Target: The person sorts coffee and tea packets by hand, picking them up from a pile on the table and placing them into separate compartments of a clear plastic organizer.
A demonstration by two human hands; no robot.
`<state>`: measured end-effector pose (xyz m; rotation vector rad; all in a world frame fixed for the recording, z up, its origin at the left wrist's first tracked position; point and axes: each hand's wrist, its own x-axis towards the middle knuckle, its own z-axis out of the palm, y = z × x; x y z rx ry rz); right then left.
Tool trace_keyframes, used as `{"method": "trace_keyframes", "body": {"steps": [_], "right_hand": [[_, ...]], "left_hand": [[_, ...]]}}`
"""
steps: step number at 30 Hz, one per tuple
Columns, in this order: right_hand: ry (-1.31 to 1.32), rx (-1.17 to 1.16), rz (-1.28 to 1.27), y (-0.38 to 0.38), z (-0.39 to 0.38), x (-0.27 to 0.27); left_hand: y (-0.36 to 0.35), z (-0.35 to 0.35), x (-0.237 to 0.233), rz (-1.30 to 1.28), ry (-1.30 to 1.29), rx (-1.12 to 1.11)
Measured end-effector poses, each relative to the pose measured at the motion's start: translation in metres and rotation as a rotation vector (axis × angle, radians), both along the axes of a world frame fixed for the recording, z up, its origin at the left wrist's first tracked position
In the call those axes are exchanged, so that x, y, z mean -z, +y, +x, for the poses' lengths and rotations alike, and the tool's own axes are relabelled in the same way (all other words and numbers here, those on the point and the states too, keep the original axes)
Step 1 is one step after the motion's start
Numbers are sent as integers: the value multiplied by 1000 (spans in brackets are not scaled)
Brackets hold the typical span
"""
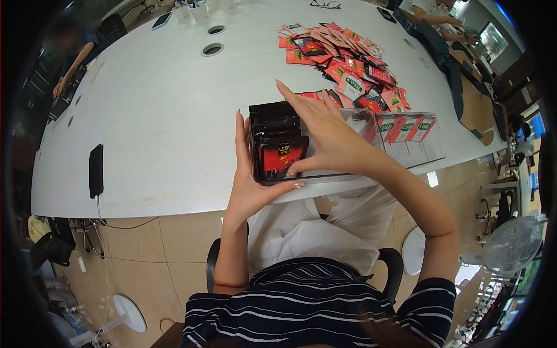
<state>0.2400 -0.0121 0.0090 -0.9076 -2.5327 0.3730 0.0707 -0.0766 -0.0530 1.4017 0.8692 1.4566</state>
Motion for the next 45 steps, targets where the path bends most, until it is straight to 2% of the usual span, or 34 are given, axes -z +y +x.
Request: {"method": "trace_keyframes", "body": {"steps": [10, 22, 25, 28, 31, 33, 35, 37, 40, 43, 44, 45], "right_hand": [[-41, 124, 248, -10, -15, 10], [-132, 99, 150, -11, -11, 2], [126, 3, -3, -9, 1, -9], [231, 75, 22, -12, 26, -21], [416, 227, 155, -21, 63, -33], [601, 433, 140, -28, 96, -33], [749, 638, 192, -31, 141, -18], [776, 877, 305, -35, 184, -3], [916, 977, 465, -29, 245, 28], [1245, 898, 175, -21, 267, 56], [1331, 796, 42, -18, 267, 66], [1261, 799, 52, -17, 261, 68]], "left_hand": [[0, 1, -2, -35, -25, 28], [0, 4, -2, 4, -20, 7], [-2, 4, -4, 12, 17, -9], [-1, 3, -3, 2, 47, -9], [-1, 3, -2, 8, 69, -17], [0, 5, -2, 9, 18, -4], [1, 4, -2, 12, -24, 17], [2, 3, -1, -1, -21, 18], [1, 6, -3, -22, -29, 9], [1, 8, -5, -20, 1, -1], [1, 9, -4, -34, 2, -11], [0, 10, -4, -42, 2, -16]]}}
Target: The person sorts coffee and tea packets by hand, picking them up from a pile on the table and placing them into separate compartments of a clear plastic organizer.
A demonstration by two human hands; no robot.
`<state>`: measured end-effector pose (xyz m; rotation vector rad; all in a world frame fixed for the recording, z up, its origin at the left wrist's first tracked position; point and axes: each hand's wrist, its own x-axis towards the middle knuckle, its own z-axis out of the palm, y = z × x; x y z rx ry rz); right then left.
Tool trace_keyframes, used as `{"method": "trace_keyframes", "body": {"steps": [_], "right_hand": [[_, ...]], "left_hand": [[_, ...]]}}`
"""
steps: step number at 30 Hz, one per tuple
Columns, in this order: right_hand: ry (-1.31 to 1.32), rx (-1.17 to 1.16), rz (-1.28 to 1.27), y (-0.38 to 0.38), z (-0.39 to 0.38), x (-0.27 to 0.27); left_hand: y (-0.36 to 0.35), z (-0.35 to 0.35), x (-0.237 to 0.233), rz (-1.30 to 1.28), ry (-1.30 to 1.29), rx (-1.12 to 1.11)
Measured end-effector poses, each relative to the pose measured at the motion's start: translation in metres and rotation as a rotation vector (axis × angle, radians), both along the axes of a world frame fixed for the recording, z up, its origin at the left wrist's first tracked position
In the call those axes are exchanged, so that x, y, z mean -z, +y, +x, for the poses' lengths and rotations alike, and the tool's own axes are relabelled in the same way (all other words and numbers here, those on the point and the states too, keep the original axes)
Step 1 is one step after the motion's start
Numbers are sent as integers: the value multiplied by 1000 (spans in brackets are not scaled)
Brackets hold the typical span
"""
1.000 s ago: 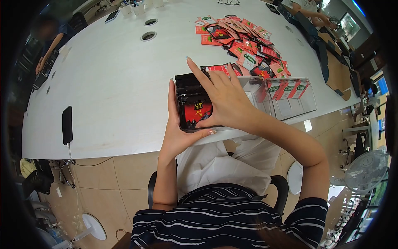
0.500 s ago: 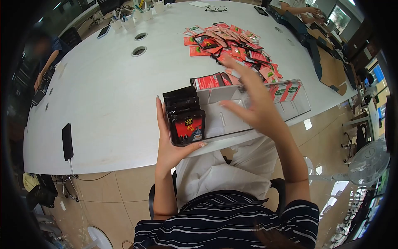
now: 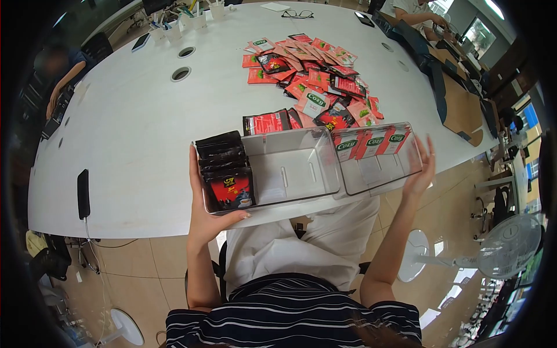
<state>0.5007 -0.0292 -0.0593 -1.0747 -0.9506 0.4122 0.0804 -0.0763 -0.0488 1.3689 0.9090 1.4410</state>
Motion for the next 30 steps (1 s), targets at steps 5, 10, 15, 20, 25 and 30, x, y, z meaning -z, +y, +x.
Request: {"method": "trace_keyframes", "body": {"steps": [5, 10, 15, 20, 25, 30], "right_hand": [[-227, -30, -35, 4, -11, 6], [-217, -21, -46, 2, -11, 6], [-230, 11, -51, 2, -11, 8], [-248, 24, -45, 4, -8, 12], [-184, -14, -43, 3, -6, 14], [-180, 1, -79, 4, -5, 14]], "left_hand": [[-2, 5, 0, -19, 31, -22], [0, 5, 2, -22, 100, -58], [-1, 6, 2, -44, 144, -116], [0, -1, 4, -37, 62, -107], [22, -21, -24, -149, -161, 3], [80, -39, -41, -248, 284, 46]]}}
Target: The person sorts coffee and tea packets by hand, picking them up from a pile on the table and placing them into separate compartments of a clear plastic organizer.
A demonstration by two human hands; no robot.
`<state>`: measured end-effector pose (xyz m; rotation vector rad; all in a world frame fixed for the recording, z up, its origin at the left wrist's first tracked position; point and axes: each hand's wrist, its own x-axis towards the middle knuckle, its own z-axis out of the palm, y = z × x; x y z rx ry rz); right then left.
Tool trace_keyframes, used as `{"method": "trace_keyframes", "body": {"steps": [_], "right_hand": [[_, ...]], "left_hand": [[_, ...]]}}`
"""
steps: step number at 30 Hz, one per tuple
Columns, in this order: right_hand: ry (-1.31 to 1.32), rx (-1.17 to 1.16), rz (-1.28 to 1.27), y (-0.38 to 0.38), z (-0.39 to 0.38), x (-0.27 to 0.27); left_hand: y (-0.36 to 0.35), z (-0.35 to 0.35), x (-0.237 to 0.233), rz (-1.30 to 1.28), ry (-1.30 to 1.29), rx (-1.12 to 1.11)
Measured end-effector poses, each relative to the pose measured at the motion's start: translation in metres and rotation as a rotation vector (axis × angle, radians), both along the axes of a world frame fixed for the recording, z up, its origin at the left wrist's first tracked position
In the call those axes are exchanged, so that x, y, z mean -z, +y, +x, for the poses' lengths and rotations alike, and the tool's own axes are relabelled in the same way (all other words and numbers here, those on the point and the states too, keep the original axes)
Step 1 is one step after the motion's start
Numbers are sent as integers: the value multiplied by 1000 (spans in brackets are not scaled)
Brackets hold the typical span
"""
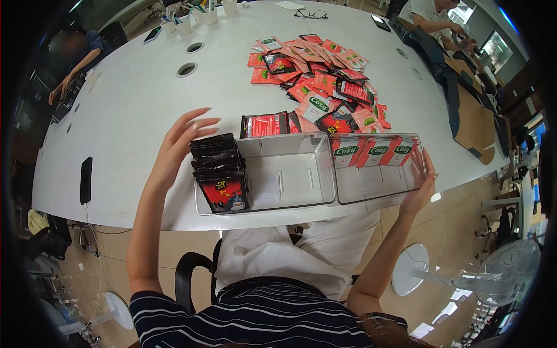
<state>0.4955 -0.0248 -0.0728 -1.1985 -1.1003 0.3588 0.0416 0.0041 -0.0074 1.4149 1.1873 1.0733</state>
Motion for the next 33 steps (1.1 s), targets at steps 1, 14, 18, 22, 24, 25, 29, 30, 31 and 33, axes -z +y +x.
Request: {"method": "trace_keyframes", "body": {"steps": [1, 14, 18, 22, 24, 25, 29, 30, 31, 33], "right_hand": [[-4, -3, 6, 0, -1, 0], [-23, 0, 35, -1, 0, -1], [-21, 6, 42, -1, -3, -4], [-14, 12, 26, -1, -3, -4], [-16, 9, 29, -1, -4, -5], [-14, 14, 30, -1, -5, -6], [-16, 26, 37, -2, -5, -6], [-19, 25, 42, -2, -4, -6], [-18, 29, 40, -3, -5, -7], [-16, 35, 39, -3, -6, -8]], "left_hand": [[14, 0, -1, 0, 79, 64], [168, 115, -8, 401, 546, 781], [183, 147, -2, 495, 765, 862], [188, 158, -8, 339, 932, 865], [189, 156, -7, 295, 981, 841], [190, 155, -4, 286, 995, 822], [192, 159, -7, 117, 1063, 898], [188, 161, -11, 109, 1075, 896], [182, 164, -14, 100, 1087, 895], [177, 166, -15, 96, 1115, 874]]}}
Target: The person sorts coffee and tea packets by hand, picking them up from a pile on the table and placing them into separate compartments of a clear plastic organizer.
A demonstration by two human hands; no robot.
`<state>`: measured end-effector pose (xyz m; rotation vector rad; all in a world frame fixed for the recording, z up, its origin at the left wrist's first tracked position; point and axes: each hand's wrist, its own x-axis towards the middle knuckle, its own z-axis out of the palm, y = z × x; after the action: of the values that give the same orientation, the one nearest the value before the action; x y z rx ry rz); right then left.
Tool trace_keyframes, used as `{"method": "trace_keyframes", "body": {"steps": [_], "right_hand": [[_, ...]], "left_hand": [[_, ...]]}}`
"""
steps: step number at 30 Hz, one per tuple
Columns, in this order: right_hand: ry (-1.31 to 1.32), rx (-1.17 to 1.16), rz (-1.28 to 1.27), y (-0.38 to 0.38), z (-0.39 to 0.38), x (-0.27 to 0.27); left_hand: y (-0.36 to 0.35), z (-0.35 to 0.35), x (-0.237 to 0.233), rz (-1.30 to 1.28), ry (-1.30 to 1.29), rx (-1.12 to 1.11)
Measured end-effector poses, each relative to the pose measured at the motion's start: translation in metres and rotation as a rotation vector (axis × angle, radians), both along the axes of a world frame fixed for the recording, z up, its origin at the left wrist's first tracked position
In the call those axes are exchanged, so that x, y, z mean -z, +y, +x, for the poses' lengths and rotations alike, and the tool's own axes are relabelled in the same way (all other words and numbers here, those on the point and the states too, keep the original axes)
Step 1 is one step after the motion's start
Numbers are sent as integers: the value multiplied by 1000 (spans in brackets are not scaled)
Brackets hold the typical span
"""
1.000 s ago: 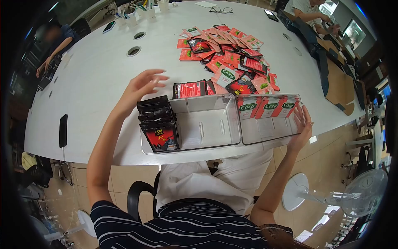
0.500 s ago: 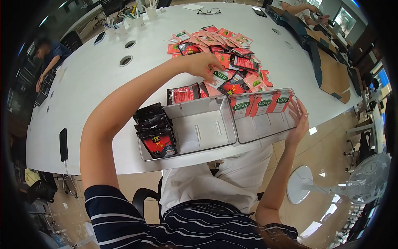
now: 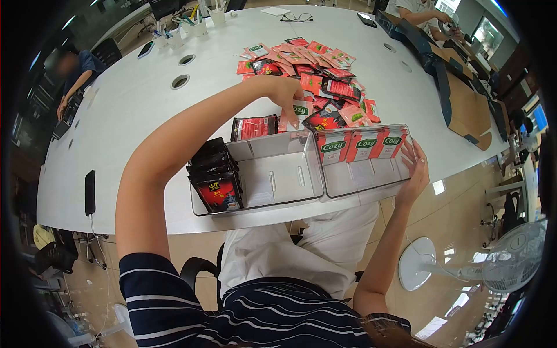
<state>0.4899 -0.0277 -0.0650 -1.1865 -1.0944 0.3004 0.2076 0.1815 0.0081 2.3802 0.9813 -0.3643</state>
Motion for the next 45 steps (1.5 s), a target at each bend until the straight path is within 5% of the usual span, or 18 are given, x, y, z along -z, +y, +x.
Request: {"method": "trace_keyframes", "body": {"steps": [14, 22, 26, 29, 41, 45], "right_hand": [[-8, -4, -9, -1, 2, 1], [36, 5, 7, -2, 0, 0], [18, 15, 3, -1, 1, 1], [10, 13, -2, -1, 1, 1], [18, 11, 0, -2, 3, 2], [15, 5, -11, -3, 2, 0]], "left_hand": [[-15, 5, 0, 215, -99, -51], [8, 12, -28, 535, -461, -167], [-12, 44, -39, 148, -339, -165], [4, 67, 3, -126, -398, -120], [-28, 110, 4, 25, -358, -113], [-21, 106, -3, 271, -439, -45]]}}
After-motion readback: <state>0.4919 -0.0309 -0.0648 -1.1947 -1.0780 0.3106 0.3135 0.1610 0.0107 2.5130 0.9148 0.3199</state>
